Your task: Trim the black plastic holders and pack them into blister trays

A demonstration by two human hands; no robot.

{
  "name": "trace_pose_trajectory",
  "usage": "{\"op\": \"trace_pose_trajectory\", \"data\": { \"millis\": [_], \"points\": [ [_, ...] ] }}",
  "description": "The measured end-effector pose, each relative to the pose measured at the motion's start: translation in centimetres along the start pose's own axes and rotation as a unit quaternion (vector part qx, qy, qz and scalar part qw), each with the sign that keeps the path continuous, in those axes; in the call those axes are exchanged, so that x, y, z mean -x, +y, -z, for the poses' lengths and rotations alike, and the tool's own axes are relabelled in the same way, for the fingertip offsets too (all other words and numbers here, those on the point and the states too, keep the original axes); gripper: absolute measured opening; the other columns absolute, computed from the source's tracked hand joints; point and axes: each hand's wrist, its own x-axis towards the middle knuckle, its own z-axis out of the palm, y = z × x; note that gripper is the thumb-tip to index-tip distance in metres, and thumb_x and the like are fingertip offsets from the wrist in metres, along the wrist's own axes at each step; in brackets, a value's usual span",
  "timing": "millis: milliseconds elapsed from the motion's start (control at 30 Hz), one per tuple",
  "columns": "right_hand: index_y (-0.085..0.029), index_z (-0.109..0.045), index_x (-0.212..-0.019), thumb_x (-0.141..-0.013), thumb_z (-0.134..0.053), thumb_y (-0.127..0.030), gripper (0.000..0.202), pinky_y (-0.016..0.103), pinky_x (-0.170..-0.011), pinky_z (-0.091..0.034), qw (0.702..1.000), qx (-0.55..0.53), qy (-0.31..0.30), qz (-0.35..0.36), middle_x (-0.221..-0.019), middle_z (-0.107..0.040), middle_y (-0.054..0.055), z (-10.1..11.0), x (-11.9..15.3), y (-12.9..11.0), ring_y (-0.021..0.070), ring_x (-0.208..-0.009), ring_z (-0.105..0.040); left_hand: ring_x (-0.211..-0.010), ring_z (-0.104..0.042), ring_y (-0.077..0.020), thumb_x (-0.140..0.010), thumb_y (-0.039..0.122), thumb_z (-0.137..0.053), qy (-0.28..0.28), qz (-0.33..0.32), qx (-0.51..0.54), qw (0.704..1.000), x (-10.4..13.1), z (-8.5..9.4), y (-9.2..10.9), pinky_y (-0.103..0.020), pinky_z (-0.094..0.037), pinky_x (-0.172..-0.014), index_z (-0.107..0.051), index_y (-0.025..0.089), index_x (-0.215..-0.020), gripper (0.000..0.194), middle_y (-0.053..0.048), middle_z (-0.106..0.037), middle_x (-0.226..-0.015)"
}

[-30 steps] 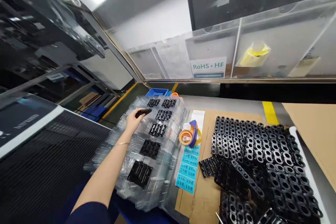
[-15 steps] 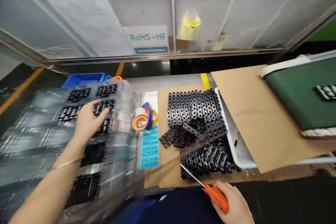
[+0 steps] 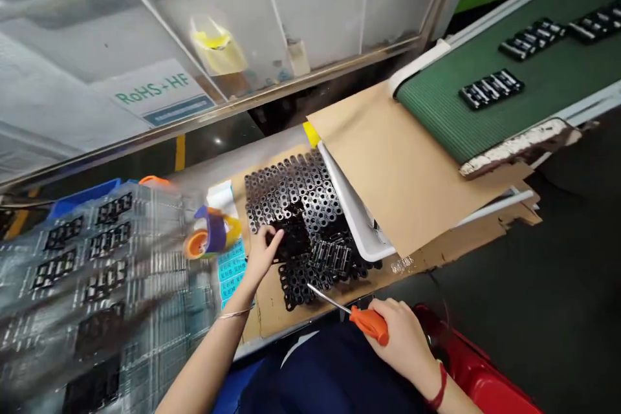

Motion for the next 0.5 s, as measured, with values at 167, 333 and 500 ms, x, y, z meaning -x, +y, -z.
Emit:
{"op": "trace_pose_trajectory", "data": {
  "millis": [167, 333, 500],
  "points": [
    [-0.021, -0.065, -0.076, -0.082, -0.064, -0.036, 0.016, 0.034, -0.077, -0.043, 0.997, -0.019, -0.073, 0.008, -0.075, -0.067, 0.003, 0.3, -0.5, 0.7, 0.0205, -0.074, -0.062, -0.095, -0.062, -0.0203, -0.075, 0.045, -0.076, 0.105, 0.032, 0.071, 0.991, 2.7, 2.7, -1.8, -0.035, -0.055, -0.078, -0.041, 0.025, -0.129, 0.067, -0.006, -0.058, -0.117],
    [-0.019, -0.064, -0.075, -0.084, -0.068, -0.038, 0.021, 0.034, -0.080, -0.045, 0.990, -0.032, -0.137, 0.019, -0.070, -0.063, -0.002, 1.5, -1.5, -0.2, 0.0177, -0.071, -0.059, -0.088, -0.062, -0.0202, -0.064, 0.059, -0.074, 0.077, 0.110, 0.134, 0.982, 4.6, 4.9, -2.1, -0.032, -0.054, -0.070, -0.046, 0.030, -0.121, 0.070, -0.004, -0.060, -0.113],
    [-0.021, -0.067, -0.075, -0.083, -0.062, -0.030, 0.013, 0.034, -0.073, -0.043, 0.987, -0.033, -0.152, 0.041, -0.073, -0.072, 0.004, 2.2, -1.1, -1.2, 0.0237, -0.074, -0.067, -0.080, -0.066, -0.0260, -0.073, 0.060, -0.068, 0.039, 0.171, 0.150, 0.973, 7.0, 6.4, -1.7, -0.038, -0.054, -0.065, -0.058, 0.028, -0.110, 0.050, -0.008, -0.066, -0.098]
  ]
}}
